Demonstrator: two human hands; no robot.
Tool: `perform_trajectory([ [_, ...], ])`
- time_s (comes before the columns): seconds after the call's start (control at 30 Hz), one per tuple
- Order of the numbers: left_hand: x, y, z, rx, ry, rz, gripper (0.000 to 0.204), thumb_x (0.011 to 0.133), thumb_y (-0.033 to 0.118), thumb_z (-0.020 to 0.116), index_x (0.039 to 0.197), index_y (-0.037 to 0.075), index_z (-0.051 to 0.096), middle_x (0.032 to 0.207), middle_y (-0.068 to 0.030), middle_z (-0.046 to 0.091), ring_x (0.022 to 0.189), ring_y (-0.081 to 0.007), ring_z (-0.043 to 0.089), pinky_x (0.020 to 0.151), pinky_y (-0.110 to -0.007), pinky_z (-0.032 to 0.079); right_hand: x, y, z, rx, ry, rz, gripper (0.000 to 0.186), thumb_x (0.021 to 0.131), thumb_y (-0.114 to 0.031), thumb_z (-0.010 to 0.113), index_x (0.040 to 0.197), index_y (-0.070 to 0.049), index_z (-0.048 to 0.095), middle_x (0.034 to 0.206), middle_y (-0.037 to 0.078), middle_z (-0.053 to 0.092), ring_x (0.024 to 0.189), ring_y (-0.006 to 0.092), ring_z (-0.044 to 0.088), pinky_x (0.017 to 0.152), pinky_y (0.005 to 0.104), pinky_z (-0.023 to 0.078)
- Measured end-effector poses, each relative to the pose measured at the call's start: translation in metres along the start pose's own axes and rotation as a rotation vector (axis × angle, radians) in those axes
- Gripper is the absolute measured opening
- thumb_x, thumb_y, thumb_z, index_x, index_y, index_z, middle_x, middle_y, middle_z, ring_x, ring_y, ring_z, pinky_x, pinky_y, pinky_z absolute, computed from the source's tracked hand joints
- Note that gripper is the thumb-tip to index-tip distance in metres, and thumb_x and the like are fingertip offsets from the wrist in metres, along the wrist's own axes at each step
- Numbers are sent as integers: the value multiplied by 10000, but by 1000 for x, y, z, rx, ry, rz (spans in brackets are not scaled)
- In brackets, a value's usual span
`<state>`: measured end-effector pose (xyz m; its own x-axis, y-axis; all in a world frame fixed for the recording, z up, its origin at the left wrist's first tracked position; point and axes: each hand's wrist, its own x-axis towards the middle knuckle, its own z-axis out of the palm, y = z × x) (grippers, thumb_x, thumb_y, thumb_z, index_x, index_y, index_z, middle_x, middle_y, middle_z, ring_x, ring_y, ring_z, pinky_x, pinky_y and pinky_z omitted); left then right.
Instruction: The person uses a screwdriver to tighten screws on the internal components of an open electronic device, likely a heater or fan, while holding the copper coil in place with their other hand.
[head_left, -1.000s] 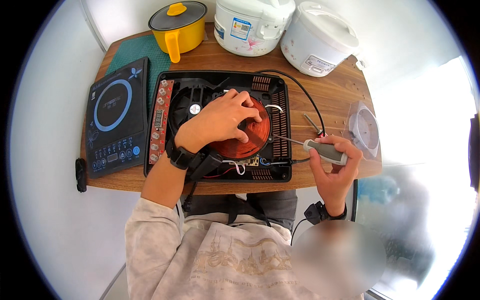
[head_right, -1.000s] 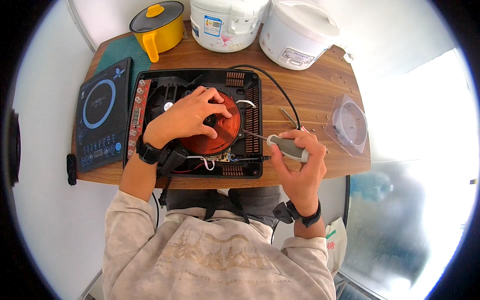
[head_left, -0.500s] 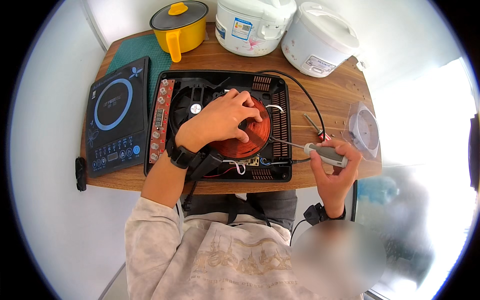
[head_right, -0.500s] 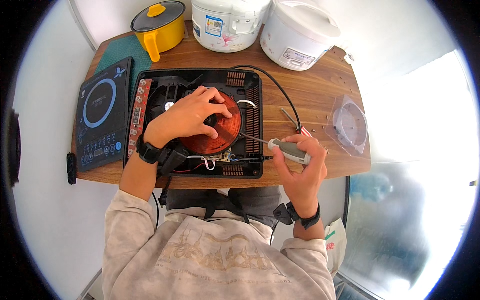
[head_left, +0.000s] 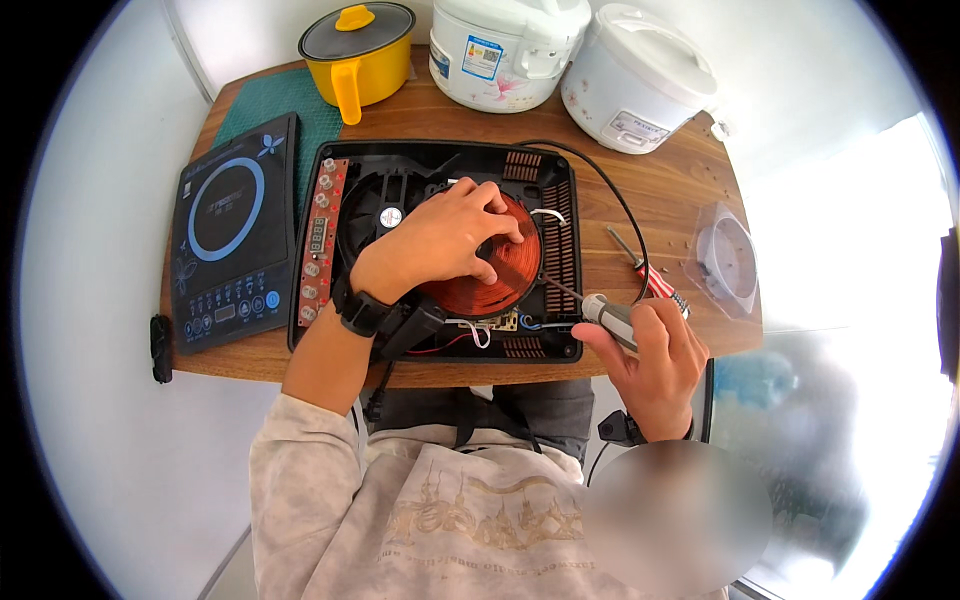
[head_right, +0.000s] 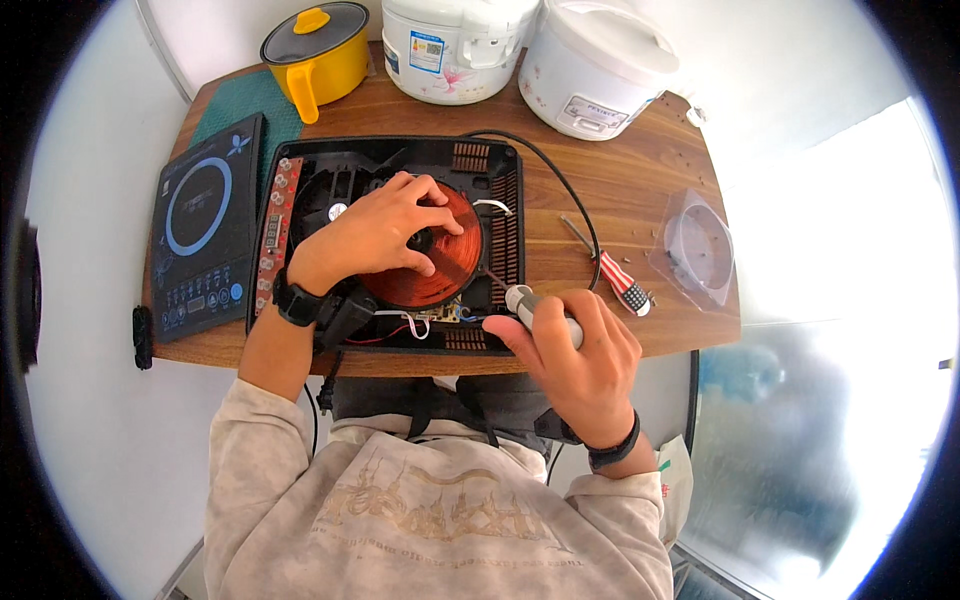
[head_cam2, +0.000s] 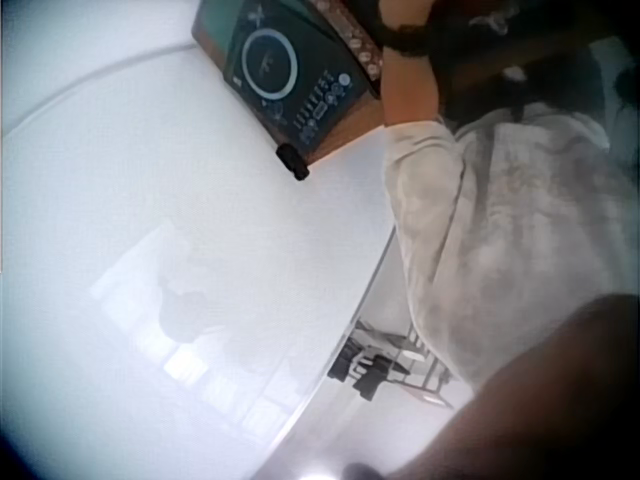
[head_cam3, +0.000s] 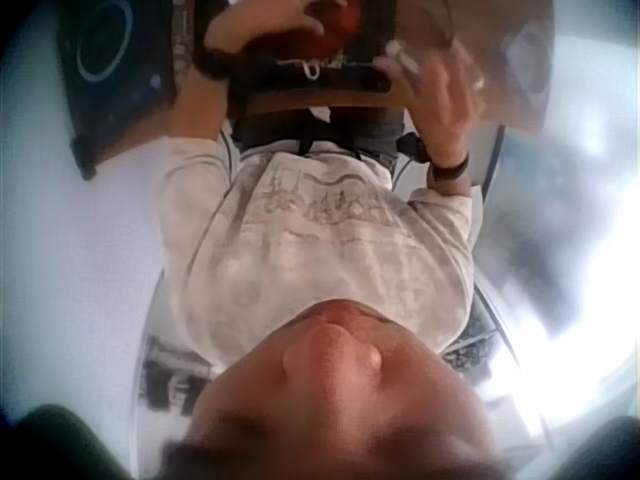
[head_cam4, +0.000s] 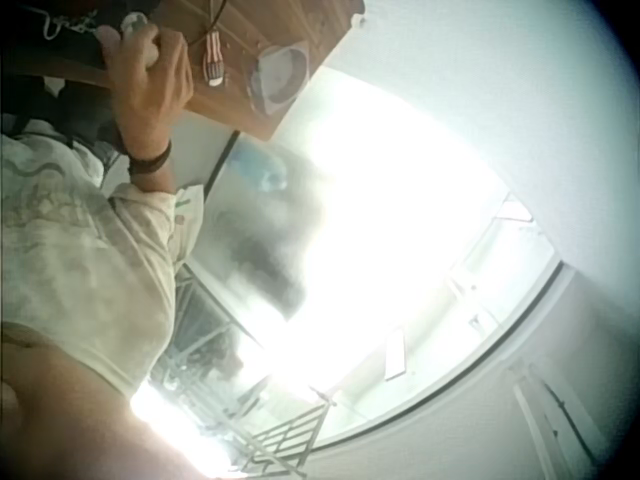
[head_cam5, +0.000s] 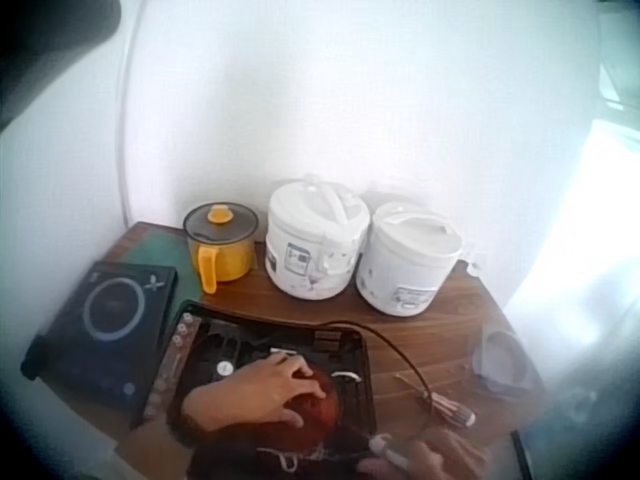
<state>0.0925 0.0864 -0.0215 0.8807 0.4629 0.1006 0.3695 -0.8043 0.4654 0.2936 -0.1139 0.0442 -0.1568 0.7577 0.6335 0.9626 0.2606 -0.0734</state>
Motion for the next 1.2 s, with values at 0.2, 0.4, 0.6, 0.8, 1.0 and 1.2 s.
perform_trajectory([
  [0.2,0,2,-1,-3,1,2,527,703,213,894,1197,153,723,1266,-79,567,1204,-313,530,1053,-425,487,4,-12,10,163,22,30,317,811,-64,869,965,-52,592,892,94,620,675,275,663,559,358,526],
  [0.4,1,3,-1,3,-10,-7,519,703,212,892,1191,153,725,1268,-77,566,1223,-312,521,1056,-425,486,-9,-5,11,227,76,115,354,794,-38,875,987,-45,579,1015,148,690,735,303,699,598,343,559],
  [0.6,0,2,-2,-6,-8,-8,526,701,211,893,1195,151,724,1268,-80,565,1229,-312,518,1060,-426,485,-17,11,6,261,87,231,444,784,-28,881,1073,-54,544,1035,151,721,825,280,721,725,341,579],
  [0.8,0,2,-1,-11,-15,-11,518,709,213,889,1197,151,724,1261,-81,564,1227,-312,519,1060,-428,487,-22,17,5,396,98,402,507,774,37,819,1159,-48,501,1087,152,708,1038,290,691,900,360,542],
  [1.0,0,2,-1,-2,-15,-12,518,714,216,887,1201,163,719,1255,-79,558,1221,-319,521,1054,-431,488,-18,23,0,518,32,510,458,795,50,772,1150,-43,497,1088,144,690,1055,255,675,965,357,527],
  [1.2,0,2,-1,-1,-4,-2,516,714,211,890,1199,167,721,1247,-79,558,1218,-314,523,1050,-428,490,-16,26,7,536,46,565,453,810,49,756,1167,-39,491,1104,148,684,1064,239,680,936,356,548],
])
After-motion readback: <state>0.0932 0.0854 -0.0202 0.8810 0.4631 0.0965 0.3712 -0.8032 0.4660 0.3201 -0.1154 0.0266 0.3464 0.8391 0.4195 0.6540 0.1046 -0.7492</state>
